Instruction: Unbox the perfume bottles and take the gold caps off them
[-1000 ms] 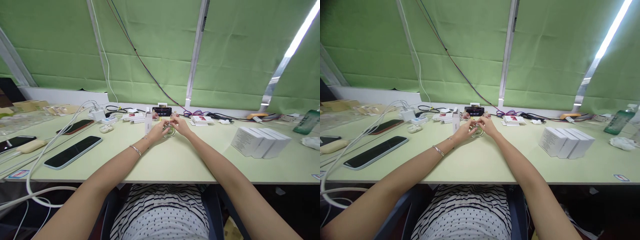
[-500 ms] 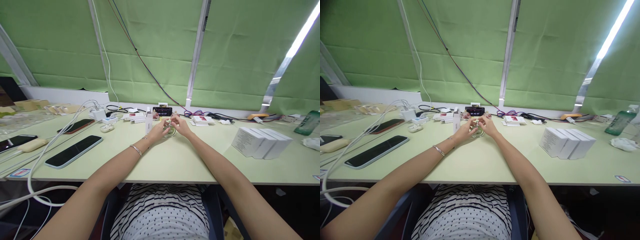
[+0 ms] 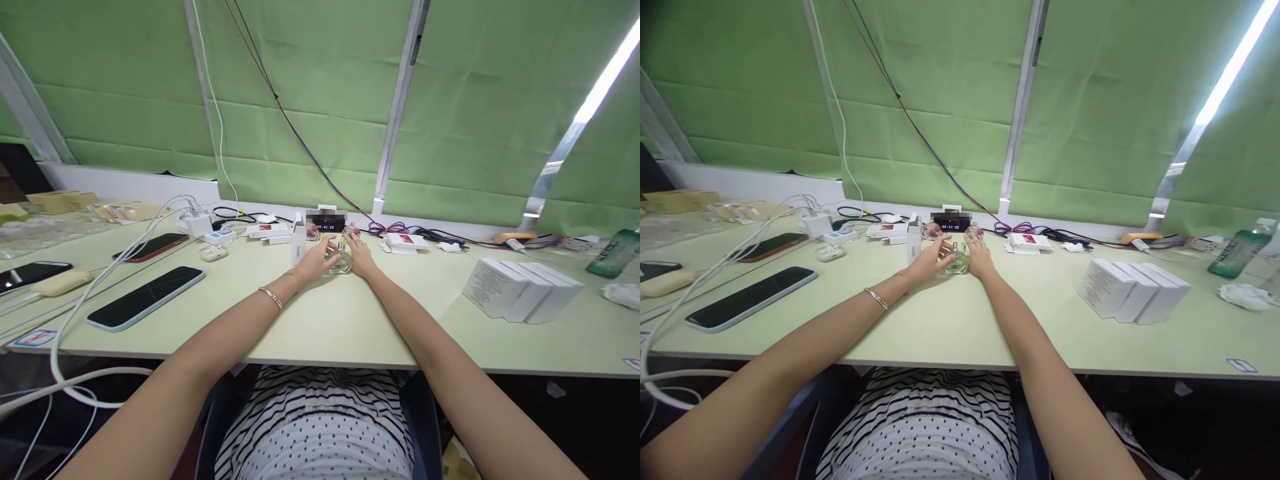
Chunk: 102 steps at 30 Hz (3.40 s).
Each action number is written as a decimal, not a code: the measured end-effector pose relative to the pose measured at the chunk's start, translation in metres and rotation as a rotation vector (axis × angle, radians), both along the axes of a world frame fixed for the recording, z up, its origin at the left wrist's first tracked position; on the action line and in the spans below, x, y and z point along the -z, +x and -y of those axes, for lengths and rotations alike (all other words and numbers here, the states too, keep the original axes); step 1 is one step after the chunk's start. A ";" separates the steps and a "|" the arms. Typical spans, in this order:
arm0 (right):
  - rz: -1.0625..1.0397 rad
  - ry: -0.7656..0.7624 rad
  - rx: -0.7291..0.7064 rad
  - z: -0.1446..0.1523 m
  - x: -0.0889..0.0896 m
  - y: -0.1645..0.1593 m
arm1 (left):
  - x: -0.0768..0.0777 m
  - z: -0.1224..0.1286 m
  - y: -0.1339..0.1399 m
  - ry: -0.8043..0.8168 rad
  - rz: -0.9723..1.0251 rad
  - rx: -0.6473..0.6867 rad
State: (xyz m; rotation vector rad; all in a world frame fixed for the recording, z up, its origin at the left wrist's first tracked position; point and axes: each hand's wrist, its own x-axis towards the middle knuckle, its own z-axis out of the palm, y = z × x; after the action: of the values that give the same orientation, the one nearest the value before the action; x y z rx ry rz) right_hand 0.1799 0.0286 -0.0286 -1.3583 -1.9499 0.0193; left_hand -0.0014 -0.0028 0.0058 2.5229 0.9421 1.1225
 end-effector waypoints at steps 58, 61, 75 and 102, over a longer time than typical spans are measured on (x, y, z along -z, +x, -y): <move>-0.334 0.197 -0.146 0.039 -0.009 -0.014 | 0.000 -0.013 -0.018 0.158 0.292 -0.238; -0.536 0.165 0.003 0.034 -0.007 -0.007 | 0.001 -0.008 -0.014 0.167 0.263 -0.195; -0.960 0.074 0.322 -0.004 0.019 0.020 | -0.015 0.007 -0.003 0.134 0.400 -0.208; -0.318 0.211 -0.428 0.041 -0.111 -0.035 | 0.001 -0.008 -0.012 -0.177 0.449 0.114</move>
State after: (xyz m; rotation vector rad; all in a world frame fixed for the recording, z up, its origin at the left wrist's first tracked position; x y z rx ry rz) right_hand 0.1451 -0.0124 0.0827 -0.7348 -1.8720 0.2148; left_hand -0.0130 0.0052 0.0045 2.0315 0.7283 1.4167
